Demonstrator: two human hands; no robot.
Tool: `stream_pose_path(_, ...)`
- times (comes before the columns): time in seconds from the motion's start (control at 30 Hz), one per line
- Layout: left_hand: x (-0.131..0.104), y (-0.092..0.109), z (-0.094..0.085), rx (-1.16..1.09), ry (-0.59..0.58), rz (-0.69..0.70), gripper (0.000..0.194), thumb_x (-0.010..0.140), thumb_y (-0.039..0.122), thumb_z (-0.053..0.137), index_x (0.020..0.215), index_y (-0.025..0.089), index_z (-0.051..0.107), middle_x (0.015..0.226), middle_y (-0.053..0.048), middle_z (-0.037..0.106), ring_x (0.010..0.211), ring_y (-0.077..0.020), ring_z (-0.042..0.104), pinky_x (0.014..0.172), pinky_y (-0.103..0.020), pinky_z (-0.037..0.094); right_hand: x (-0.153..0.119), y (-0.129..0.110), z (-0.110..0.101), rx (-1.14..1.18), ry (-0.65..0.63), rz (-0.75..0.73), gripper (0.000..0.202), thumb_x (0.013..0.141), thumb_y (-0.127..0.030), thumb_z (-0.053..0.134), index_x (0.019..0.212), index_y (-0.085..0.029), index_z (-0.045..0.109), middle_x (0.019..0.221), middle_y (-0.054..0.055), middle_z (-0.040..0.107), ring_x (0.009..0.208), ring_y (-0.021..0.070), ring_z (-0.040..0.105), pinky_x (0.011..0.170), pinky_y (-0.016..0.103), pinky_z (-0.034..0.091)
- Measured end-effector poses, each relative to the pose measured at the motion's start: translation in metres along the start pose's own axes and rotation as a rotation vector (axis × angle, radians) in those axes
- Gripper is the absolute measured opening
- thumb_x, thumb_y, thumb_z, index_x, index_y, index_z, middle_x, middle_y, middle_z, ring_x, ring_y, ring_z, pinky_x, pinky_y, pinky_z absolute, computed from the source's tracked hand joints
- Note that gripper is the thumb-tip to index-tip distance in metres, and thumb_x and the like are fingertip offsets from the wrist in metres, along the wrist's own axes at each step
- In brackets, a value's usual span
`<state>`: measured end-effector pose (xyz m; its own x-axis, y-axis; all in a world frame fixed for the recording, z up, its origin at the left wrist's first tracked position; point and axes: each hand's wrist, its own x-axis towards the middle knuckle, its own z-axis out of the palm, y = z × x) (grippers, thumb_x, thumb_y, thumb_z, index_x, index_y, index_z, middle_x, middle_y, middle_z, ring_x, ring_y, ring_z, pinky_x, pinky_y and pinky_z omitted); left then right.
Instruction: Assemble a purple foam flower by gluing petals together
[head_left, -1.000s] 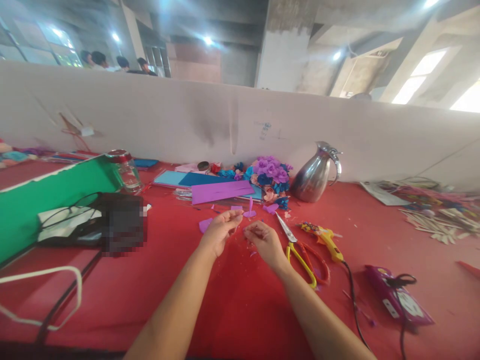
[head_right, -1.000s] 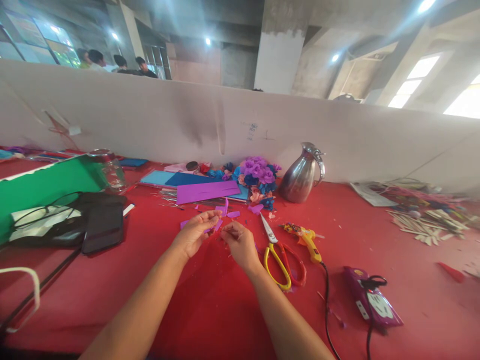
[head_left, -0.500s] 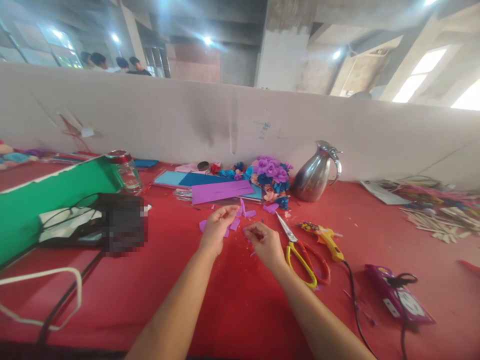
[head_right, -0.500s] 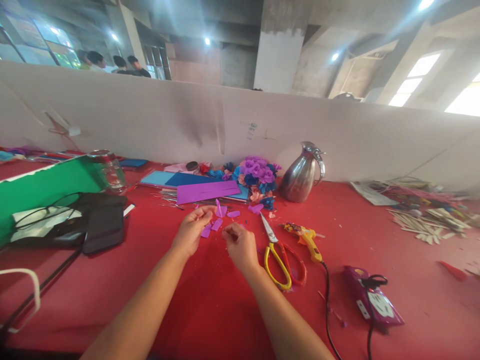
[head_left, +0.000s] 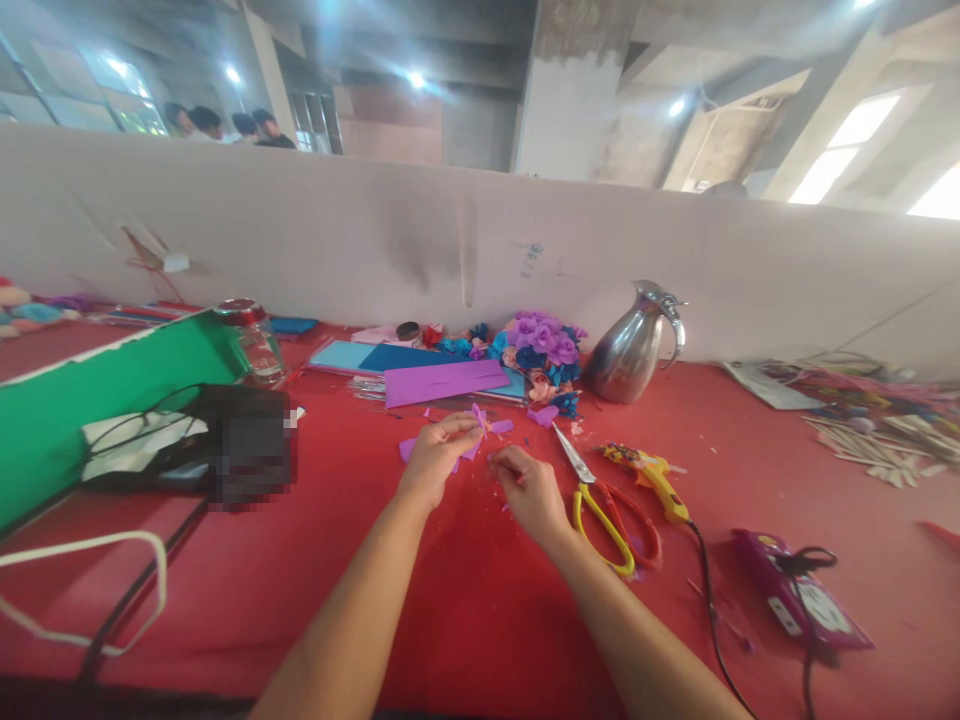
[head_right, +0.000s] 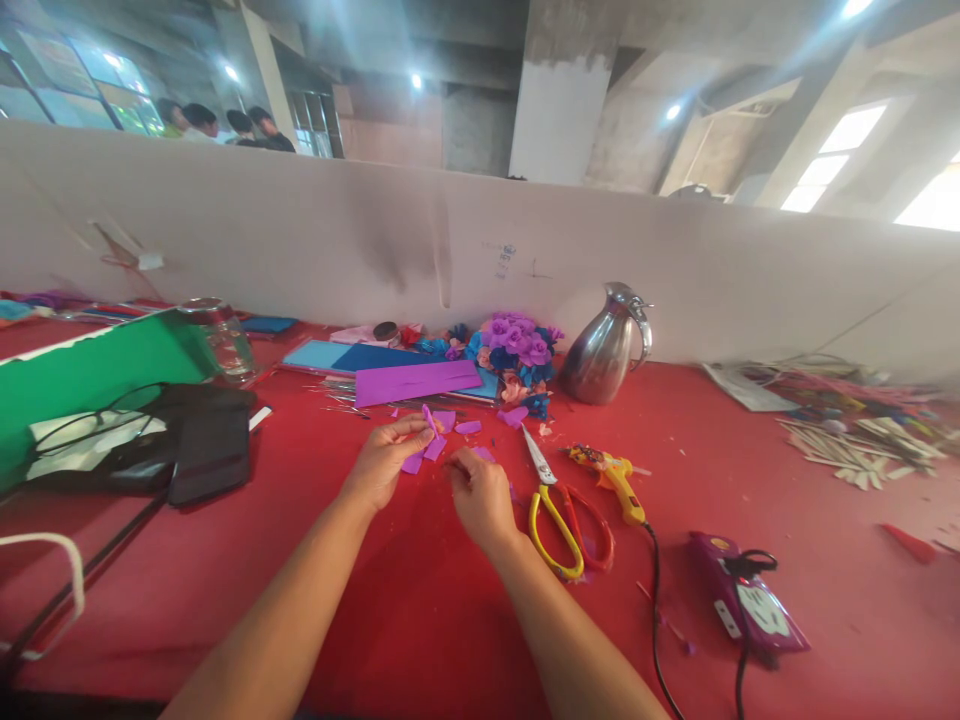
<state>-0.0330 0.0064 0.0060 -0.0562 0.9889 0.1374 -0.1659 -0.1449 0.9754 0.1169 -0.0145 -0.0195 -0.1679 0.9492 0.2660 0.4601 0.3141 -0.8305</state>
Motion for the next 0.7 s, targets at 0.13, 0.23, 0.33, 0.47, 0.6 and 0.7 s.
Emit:
stream_pose_path(0.13,0.003,-0.006,-0.003,-0.016,0.056,-0.027,0.025,0.059,0.033,0.077,0.081,0.02,0.075,0.092,-0.006,0.069,0.091,-0.0199,0.059,0.081,-0.029,0.043,0.001,0.001,0.0,-0.007,0.023,-0.006,0.016,0.081,-0.027,0.049,0.079,-0.022,0.064,0.071,0.0,0.07,0.067,0.0173,0.063,0.058,0.024,0.04)
stream_pose_path(0.23,0.005,-0.01,-0.004,-0.015,0.188,-0.035,0.024,0.056,0.03,0.079,0.076,0.019,0.071,0.077,-0.002,0.066,0.075,-0.015,0.057,0.071,-0.025,0.042,0.0,0.0,0.0,-0.007,0.034,-0.01,0.015,0.081,-0.028,0.05,0.078,-0.023,0.064,0.07,0.0,0.069,0.067,0.0175,0.063,0.059,0.025,0.041)
stream_pose_path(0.33,0.006,-0.011,-0.004,-0.019,0.254,-0.051,0.021,0.054,0.031,0.079,0.064,0.016,0.067,0.067,-0.001,0.063,0.066,-0.0125,0.054,0.067,-0.024,0.04,0.0,0.0,0.001,-0.002,0.043,-0.018,0.015,0.081,-0.028,0.051,0.079,-0.024,0.065,0.072,0.0,0.071,0.068,0.018,0.064,0.059,0.026,0.042)
stream_pose_path(0.47,0.005,-0.009,-0.004,-0.056,0.209,-0.153,0.027,0.053,0.036,0.079,0.066,0.015,0.068,0.063,-0.002,0.062,0.059,-0.0119,0.051,0.057,-0.024,0.035,0.0,0.0,0.0,-0.009,0.058,-0.013,0.014,0.08,-0.028,0.052,0.079,-0.024,0.066,0.072,0.0,0.071,0.067,0.0179,0.065,0.057,0.025,0.042)
stream_pose_path(0.6,0.006,-0.004,-0.006,-0.127,0.254,-0.094,0.029,0.056,0.038,0.077,0.054,0.017,0.057,0.053,0.002,0.052,0.051,-0.0083,0.04,0.05,-0.023,0.028,0.002,0.0,-0.004,0.02,0.08,0.011,0.014,0.081,-0.028,0.051,0.076,-0.023,0.064,0.072,0.001,0.071,0.067,0.0179,0.065,0.059,0.026,0.043)
stream_pose_path(0.7,0.009,-0.001,-0.011,-0.198,0.33,-0.053,0.044,0.063,0.045,0.071,0.044,0.018,0.043,0.046,0.004,0.04,0.047,-0.0079,0.034,0.049,-0.024,0.026,0.003,0.002,-0.006,0.061,0.112,0.021,0.012,0.08,-0.029,0.052,0.075,-0.022,0.061,0.072,0.001,0.071,0.067,0.0182,0.066,0.065,0.027,0.046)
